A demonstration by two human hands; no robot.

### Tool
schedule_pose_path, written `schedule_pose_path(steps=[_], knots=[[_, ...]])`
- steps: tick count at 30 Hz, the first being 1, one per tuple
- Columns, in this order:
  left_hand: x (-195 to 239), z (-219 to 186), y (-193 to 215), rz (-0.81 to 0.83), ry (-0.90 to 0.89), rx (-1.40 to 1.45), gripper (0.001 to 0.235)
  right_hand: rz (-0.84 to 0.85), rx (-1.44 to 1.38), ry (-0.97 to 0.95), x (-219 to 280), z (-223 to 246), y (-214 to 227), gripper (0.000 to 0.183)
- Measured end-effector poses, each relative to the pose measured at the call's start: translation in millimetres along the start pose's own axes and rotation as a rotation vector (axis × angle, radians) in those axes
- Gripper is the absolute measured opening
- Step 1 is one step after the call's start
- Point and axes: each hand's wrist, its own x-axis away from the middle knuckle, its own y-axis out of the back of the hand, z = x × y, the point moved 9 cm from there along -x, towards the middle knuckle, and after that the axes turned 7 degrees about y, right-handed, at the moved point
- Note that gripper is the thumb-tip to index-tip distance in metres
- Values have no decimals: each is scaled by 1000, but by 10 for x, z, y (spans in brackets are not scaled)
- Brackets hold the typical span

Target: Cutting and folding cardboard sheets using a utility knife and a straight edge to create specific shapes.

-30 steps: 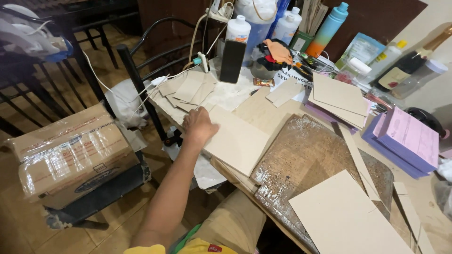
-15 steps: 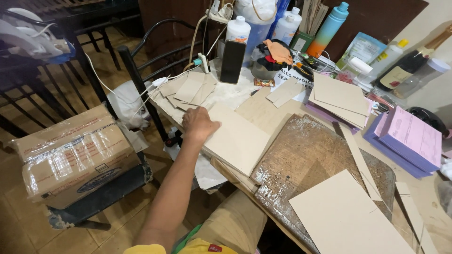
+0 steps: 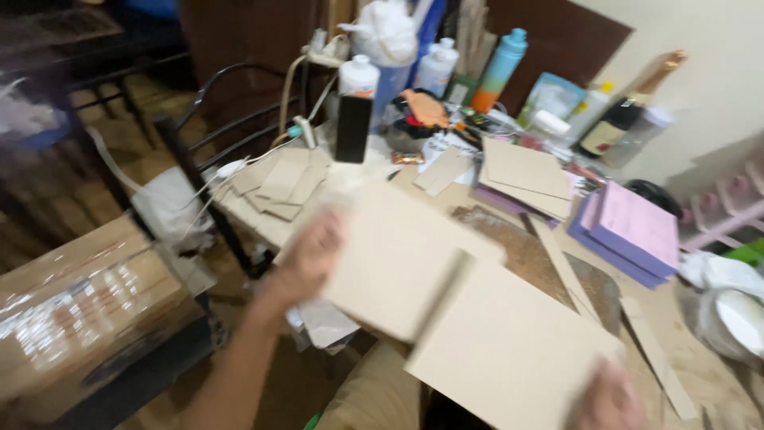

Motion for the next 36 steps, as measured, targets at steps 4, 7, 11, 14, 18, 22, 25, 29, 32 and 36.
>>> schedule_pose_path(steps=[4,7,11,14,18,22,25,29,32,36], knots=[[364,-297,-680,16,-215,47,29,-458,848,765,999,610,-2806,35],[593,-387,-983,188,25,93,50,-448,758,723,1115,616,-3049,36],[773,-410,-1235,317,152,94,75,-546,876,716,1264,693,-3122,42],[775,-478,-1312,218,-140,281,43,-627,881,663,1392,753,-3017,52],[697,-294,-1435,159,106,888,45,-333,562,630,1087,407,-2126,47],[778,-416,-1964,484,196,1077,59,-270,314,530,1349,85,-2720,25],[676,-642,-1836,491,266,457,35,-775,1132,286,1704,764,-2972,64],[77,-863,-1969,576,-245,455,20,-478,937,486,1214,1022,-2713,33],[-7,-1205,-2050,457,-629,329,35,-212,814,781,846,999,-2669,31],[-109,-1204,-2152,365,-537,322,42,-119,757,803,655,939,-2813,36]])
